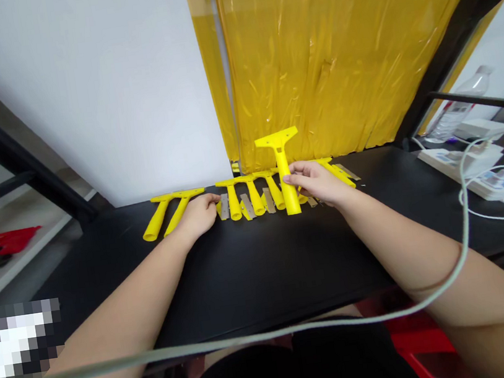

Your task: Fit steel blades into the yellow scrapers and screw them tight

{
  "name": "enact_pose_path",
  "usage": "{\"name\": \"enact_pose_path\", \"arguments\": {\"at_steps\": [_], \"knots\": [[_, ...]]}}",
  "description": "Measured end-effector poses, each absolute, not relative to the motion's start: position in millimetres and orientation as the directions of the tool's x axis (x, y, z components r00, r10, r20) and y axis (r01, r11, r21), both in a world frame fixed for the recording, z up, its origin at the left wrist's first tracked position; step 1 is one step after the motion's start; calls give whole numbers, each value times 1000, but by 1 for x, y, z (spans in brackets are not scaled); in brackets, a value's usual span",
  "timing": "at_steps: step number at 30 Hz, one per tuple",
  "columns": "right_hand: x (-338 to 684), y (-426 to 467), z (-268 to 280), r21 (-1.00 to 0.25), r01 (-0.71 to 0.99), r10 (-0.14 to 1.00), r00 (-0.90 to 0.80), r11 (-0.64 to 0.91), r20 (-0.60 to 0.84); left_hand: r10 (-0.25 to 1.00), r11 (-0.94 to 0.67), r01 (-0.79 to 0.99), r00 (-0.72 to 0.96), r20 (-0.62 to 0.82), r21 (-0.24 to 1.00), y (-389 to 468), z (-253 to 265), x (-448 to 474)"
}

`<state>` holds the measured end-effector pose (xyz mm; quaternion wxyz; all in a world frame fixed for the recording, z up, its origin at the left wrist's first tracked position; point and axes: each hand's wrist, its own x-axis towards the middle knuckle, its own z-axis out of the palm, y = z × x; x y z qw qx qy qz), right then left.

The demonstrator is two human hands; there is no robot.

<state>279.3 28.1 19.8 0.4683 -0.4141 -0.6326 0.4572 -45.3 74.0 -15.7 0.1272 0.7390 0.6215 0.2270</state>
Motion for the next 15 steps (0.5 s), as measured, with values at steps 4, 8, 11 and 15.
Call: {"name": "enact_pose_path", "arguments": {"at_steps": [4, 8, 11, 15], "knots": [[277, 28, 16, -968, 124, 952, -245, 220, 185, 967, -200, 839, 86, 240, 507, 69, -8, -47], [267, 24, 15, -978, 90, 934, -324, 190, 152, 943, -274, 763, 94, 320, 585, 52, 5, -40], [256, 17, 13, -977, 52, 903, -395, 206, 169, 927, -373, 485, 238, 291, 791, 32, 12, -22], [241, 8, 9, -963, 16, 837, -498, 269, 226, 861, -306, 170, 469, 196, 937, 7, 14, 6]]}}
